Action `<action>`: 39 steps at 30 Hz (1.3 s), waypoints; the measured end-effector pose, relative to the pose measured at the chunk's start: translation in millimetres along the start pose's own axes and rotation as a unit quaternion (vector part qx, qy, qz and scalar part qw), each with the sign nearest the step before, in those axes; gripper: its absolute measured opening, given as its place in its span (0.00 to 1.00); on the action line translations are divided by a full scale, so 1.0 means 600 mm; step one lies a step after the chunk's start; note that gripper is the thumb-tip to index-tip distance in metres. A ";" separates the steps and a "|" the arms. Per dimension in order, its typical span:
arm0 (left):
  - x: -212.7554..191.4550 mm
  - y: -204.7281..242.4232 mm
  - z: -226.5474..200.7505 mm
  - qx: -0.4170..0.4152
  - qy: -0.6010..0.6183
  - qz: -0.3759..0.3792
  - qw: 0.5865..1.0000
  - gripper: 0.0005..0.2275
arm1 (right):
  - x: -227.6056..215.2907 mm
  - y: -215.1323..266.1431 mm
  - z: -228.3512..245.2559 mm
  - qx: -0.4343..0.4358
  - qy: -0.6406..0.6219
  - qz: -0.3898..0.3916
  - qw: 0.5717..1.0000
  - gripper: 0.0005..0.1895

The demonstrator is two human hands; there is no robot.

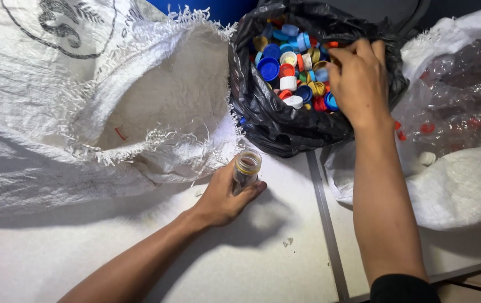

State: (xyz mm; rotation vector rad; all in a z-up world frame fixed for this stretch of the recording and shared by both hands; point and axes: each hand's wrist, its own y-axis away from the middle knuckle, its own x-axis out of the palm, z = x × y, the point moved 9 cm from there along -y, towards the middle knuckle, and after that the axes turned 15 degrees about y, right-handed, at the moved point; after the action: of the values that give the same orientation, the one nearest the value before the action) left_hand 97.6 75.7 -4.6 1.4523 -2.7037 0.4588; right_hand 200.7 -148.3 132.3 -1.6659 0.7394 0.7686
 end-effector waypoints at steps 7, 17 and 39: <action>0.001 -0.002 -0.012 0.017 -0.005 0.017 1.000 0.13 | 0.010 -0.018 -0.015 0.027 0.025 -0.001 0.999 0.10; 0.004 0.000 -0.014 0.040 0.005 0.030 0.999 0.14 | -0.050 0.020 0.002 0.112 -0.182 0.060 0.975 0.13; 0.006 -0.002 -0.012 0.027 -0.001 0.040 0.999 0.13 | -0.079 0.023 0.043 0.124 -0.191 0.159 0.961 0.22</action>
State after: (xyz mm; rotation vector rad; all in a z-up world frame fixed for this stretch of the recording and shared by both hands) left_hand 95.9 74.2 3.4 1.3618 -2.7792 0.5405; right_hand 158.4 -122.1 157.6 -1.1409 0.7970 1.1359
